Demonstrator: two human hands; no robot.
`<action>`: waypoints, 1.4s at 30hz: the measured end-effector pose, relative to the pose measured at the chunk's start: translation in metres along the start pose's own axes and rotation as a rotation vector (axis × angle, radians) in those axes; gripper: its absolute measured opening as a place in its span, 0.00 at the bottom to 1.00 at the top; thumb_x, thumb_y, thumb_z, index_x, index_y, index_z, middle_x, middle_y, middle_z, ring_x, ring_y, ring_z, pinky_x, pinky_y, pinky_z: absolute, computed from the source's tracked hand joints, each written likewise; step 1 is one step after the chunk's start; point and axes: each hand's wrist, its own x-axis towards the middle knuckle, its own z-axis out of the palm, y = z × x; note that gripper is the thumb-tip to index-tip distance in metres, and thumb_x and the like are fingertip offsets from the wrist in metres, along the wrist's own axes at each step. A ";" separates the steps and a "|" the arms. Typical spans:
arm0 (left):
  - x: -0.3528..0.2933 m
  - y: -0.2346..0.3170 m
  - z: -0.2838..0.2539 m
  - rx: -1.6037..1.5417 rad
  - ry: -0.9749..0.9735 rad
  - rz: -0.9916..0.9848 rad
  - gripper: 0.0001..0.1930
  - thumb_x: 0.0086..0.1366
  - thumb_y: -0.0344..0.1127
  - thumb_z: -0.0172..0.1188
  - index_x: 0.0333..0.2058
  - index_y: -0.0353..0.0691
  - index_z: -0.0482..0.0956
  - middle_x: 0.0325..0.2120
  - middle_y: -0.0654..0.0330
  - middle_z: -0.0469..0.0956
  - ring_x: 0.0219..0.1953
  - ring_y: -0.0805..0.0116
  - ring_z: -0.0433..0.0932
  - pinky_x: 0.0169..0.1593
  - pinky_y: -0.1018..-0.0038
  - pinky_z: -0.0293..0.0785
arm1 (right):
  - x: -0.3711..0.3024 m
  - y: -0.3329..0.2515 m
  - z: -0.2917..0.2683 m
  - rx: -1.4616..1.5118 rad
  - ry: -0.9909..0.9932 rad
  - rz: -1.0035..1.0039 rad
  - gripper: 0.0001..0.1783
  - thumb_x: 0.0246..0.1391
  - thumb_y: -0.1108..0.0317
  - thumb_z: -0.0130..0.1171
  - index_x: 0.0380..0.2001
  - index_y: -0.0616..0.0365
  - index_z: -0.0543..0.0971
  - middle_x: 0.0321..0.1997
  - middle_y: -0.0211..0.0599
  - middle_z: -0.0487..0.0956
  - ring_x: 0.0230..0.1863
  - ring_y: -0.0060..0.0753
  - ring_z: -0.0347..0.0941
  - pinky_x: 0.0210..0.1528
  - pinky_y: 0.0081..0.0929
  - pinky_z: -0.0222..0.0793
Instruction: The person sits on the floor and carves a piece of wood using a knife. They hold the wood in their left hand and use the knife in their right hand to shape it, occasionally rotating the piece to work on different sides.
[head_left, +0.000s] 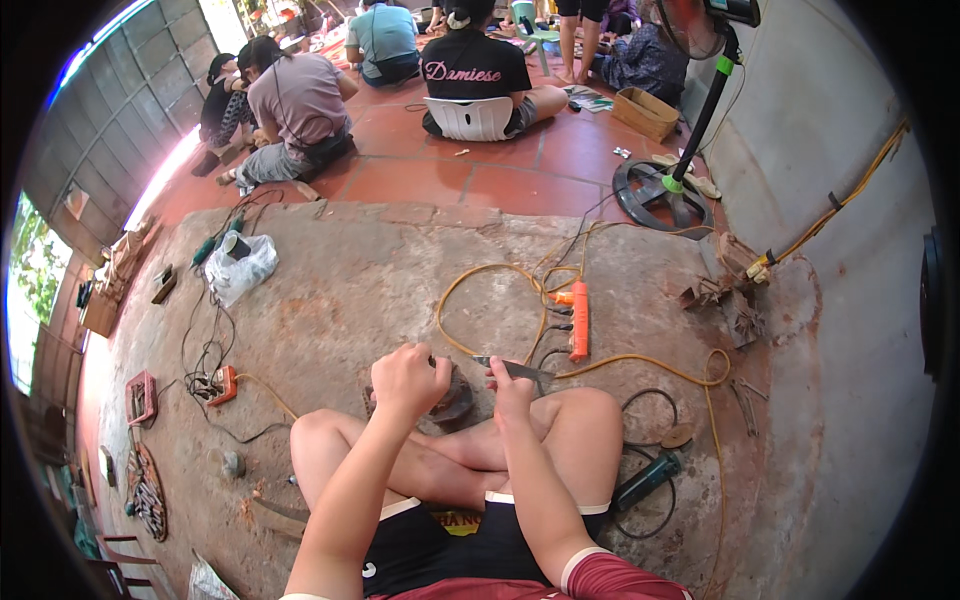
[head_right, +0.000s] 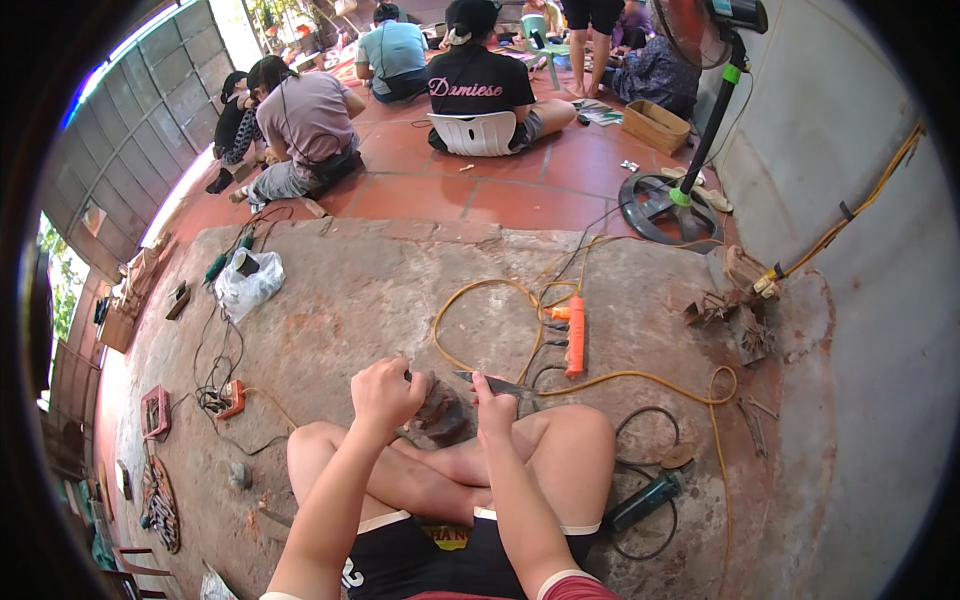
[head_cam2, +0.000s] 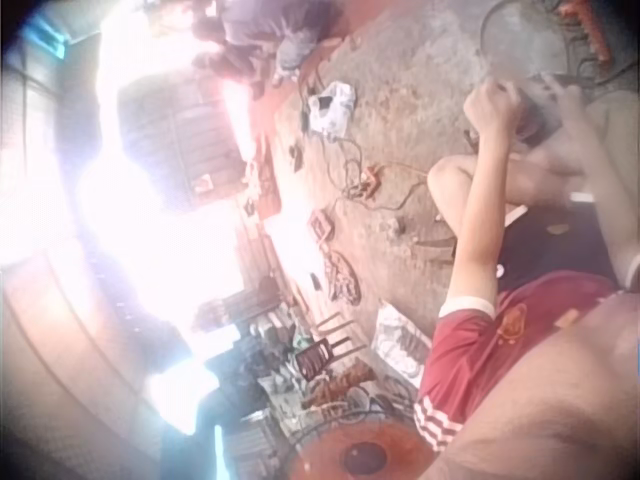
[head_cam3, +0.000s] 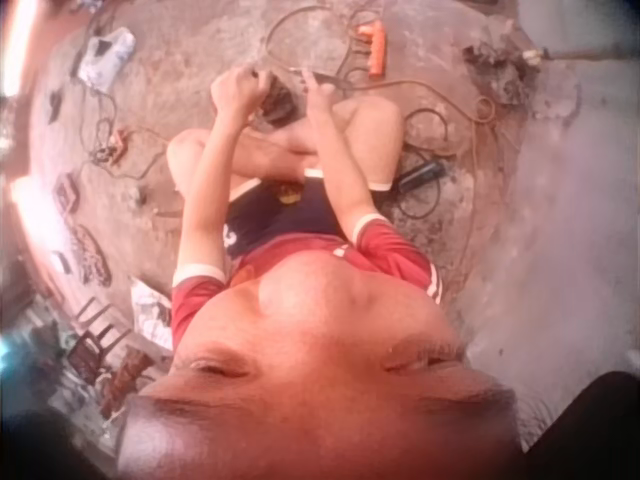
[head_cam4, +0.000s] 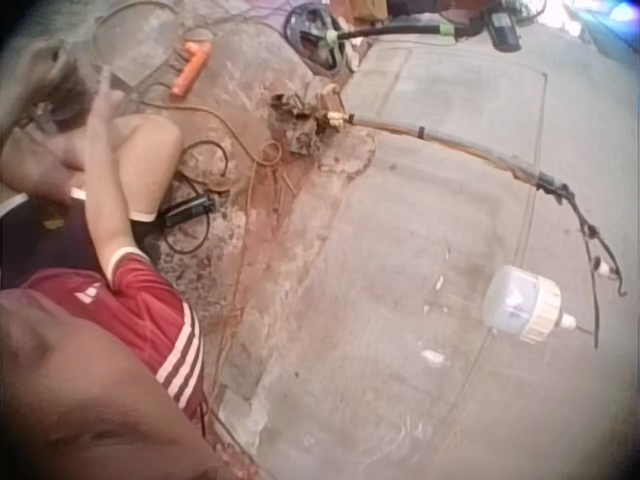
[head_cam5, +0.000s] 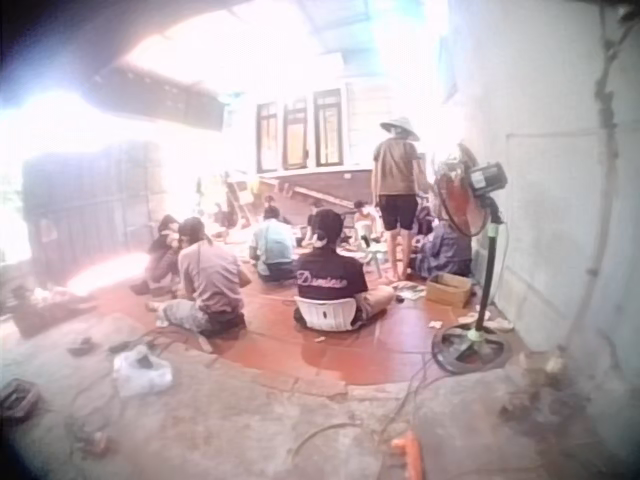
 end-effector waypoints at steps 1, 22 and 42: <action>0.000 0.000 0.001 0.001 -0.008 -0.016 0.15 0.51 0.44 0.57 0.17 0.37 0.77 0.19 0.50 0.77 0.23 0.49 0.78 0.28 0.58 0.75 | 0.000 0.000 0.000 0.009 -0.008 -0.003 0.07 0.55 0.70 0.66 0.34 0.58 0.78 0.31 0.29 0.79 0.30 0.20 0.74 0.26 0.17 0.67; 0.002 0.002 0.000 -0.007 -0.009 -0.070 0.16 0.50 0.44 0.57 0.16 0.36 0.78 0.19 0.49 0.78 0.23 0.48 0.79 0.29 0.58 0.75 | 0.001 0.007 -0.002 -0.040 -0.005 -0.030 0.07 0.55 0.69 0.66 0.34 0.58 0.79 0.30 0.30 0.79 0.29 0.20 0.74 0.26 0.18 0.67; -0.002 -0.010 -0.005 -0.041 -0.063 0.156 0.14 0.49 0.42 0.56 0.13 0.37 0.73 0.16 0.53 0.74 0.19 0.50 0.76 0.24 0.58 0.71 | -0.003 0.000 -0.001 0.104 -0.158 0.019 0.08 0.56 0.69 0.65 0.36 0.58 0.77 0.32 0.30 0.78 0.32 0.22 0.75 0.28 0.18 0.69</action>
